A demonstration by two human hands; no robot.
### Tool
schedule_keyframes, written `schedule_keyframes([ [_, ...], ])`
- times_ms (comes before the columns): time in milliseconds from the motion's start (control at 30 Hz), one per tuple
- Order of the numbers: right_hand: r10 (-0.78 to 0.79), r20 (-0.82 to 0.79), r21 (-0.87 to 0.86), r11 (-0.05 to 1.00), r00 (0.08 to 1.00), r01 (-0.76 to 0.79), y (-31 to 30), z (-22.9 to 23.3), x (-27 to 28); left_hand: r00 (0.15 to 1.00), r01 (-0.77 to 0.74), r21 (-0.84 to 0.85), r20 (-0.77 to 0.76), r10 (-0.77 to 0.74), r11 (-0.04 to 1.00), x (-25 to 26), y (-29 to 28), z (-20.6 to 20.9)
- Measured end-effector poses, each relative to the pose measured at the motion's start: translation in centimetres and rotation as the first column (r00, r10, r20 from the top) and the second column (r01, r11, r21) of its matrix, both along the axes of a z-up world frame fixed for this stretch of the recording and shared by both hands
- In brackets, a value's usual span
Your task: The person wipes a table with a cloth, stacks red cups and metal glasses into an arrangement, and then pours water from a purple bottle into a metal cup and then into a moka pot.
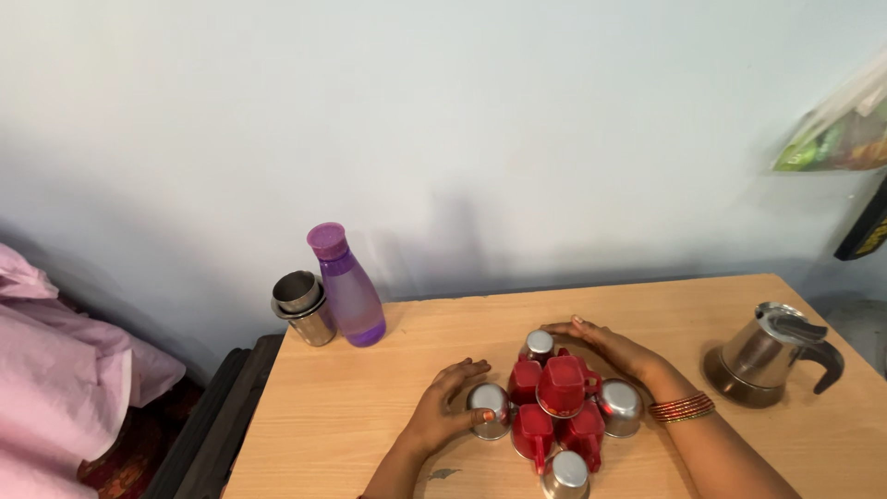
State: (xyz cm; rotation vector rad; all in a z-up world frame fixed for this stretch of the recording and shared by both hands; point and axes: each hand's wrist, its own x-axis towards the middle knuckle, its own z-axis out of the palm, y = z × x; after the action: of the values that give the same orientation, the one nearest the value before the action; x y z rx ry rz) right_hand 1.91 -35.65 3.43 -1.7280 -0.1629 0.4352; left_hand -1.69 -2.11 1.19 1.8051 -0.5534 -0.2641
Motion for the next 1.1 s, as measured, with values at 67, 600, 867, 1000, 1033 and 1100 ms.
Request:
schedule_keyframes([
  [67, -0.004, -0.003, -0.028, 1.000, 1.000, 0.004, 0.1, -0.1, 0.1, 1.000, 0.005, -0.008, -0.001, -0.005, 1.000, 0.0, 0.1, 0.0],
  [600, -0.144, 0.120, 0.067, 0.988, 0.982, 0.137, -1.8, -2.6, 0.9, 0.992, 0.077, 0.014, 0.099, -0.078, 0.997, 0.5, 0.6, -0.6],
  [867, -0.373, 0.120, 0.266, 0.905, 0.920, 0.332, -4.9, -5.5, 1.3, 0.994, 0.058, -0.012, 0.096, -0.057, 0.998, 1.1, 0.7, -0.8],
  [1000, -0.319, 0.024, 0.229, 0.924, 0.948, 0.305, -4.6, -3.2, -1.4, 0.996, 0.068, -0.042, 0.058, -0.065, 0.997, 0.9, 0.6, -0.6],
  [1033, -0.300, -0.002, 0.238, 0.926, 0.954, 0.292, -4.5, -2.8, -2.1, 0.997, 0.066, -0.039, 0.052, -0.064, 0.997, 0.8, 0.6, -0.6],
  [1100, -0.344, -0.042, 0.247, 0.906, 0.938, 0.344, -4.9, -2.6, -3.6, 0.997, 0.078, -0.072, 0.010, -0.077, 0.994, 0.7, 0.6, -0.7],
])
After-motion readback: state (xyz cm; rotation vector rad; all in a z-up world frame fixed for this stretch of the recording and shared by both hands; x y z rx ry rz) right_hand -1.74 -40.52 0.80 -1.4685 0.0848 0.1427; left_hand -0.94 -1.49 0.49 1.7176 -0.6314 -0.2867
